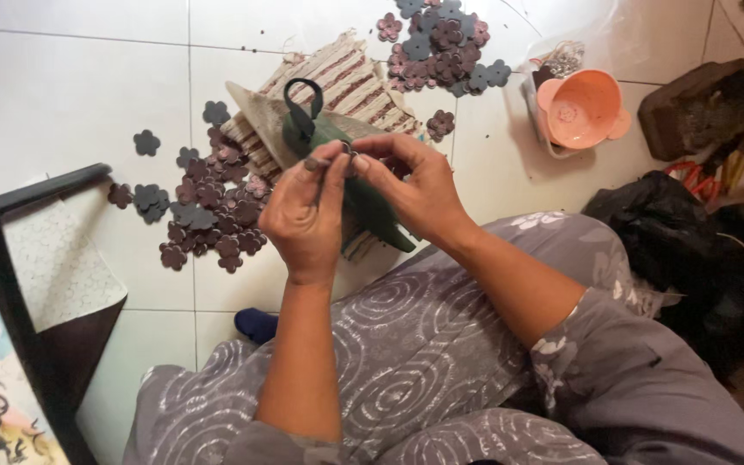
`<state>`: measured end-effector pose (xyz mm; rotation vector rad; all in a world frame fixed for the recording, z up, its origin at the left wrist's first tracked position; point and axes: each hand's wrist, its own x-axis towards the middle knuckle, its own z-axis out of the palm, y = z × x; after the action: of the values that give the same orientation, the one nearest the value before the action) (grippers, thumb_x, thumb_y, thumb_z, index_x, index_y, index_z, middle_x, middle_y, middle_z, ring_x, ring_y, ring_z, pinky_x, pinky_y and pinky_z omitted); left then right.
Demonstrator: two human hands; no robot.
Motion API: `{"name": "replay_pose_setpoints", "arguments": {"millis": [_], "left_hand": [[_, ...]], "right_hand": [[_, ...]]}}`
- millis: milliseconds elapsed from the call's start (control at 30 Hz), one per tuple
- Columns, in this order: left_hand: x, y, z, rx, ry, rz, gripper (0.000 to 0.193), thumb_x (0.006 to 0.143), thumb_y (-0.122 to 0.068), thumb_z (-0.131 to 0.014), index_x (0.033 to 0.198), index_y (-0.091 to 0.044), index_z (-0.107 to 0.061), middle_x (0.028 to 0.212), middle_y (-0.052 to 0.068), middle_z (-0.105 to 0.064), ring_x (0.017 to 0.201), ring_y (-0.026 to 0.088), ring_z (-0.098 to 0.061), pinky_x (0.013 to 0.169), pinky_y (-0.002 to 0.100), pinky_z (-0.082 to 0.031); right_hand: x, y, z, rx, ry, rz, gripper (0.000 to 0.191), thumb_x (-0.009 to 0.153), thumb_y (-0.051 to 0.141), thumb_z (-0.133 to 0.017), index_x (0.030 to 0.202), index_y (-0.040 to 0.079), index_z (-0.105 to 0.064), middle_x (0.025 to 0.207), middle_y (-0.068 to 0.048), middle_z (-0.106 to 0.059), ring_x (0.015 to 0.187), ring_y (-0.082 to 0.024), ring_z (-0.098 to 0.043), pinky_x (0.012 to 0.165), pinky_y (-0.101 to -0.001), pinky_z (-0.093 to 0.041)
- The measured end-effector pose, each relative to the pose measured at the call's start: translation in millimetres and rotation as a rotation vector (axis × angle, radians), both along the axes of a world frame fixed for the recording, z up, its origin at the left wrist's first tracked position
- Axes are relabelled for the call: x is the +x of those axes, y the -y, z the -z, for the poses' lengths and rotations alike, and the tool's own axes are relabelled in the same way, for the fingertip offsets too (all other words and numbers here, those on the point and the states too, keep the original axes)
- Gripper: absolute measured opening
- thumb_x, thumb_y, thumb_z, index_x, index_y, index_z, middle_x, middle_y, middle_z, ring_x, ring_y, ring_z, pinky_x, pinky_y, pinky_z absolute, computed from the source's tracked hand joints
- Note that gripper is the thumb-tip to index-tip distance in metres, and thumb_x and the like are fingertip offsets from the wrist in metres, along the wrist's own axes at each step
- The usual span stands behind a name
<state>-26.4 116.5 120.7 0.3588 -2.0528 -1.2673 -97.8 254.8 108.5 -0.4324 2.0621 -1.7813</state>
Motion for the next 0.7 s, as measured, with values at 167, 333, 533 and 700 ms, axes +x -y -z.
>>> {"name": "replay_pose_setpoints", "arguments": {"millis": [167,333,533,700], "left_hand": [[-2,-16,5,0.121,0.029,0.048,0.011,0.100,-0.006,-0.076,0.110,-0.002,-0.076,0.106,0.007,-0.078,0.093,0.013,-0.075,0.085,0.029,-0.062],[-10,-21,23,0.777,-0.041,-0.033,0.022,0.108,-0.013,-0.063,0.127,-0.004,-0.069,0.112,0.009,-0.077,0.099,0.013,-0.073,0.090,0.027,-0.061],[-4,24,44,0.756,-0.030,-0.091,0.020,0.111,-0.014,-0.049,0.122,-0.004,-0.063,0.105,0.006,-0.072,0.095,0.013,-0.070,0.085,0.026,-0.059],[-4,39,59,0.809,0.038,0.008,0.013,0.108,-0.010,-0.049,0.107,-0.005,-0.062,0.098,0.002,-0.065,0.090,0.011,-0.065,0.078,0.025,-0.052]], "right_hand": [[-9,-11,14,-0.129,0.202,0.018,0.018,0.101,0.018,-0.070,0.106,0.000,-0.071,0.095,-0.001,-0.074,0.087,-0.004,-0.067,0.075,-0.0209,-0.054],[-14,-16,20,-0.098,0.374,0.075,0.016,0.098,0.020,-0.071,0.098,0.004,-0.072,0.088,0.002,-0.071,0.078,-0.003,-0.061,0.067,-0.0200,-0.048],[-22,-22,11,-0.034,0.459,0.065,0.018,0.096,0.025,-0.074,0.096,0.007,-0.074,0.083,0.004,-0.071,0.067,-0.003,-0.054,0.061,-0.0193,-0.042],[-24,-19,2,0.083,0.446,0.062,0.020,0.093,0.027,-0.075,0.097,0.008,-0.077,0.084,0.004,-0.073,0.067,-0.002,-0.055,0.059,-0.0189,-0.042]]}}
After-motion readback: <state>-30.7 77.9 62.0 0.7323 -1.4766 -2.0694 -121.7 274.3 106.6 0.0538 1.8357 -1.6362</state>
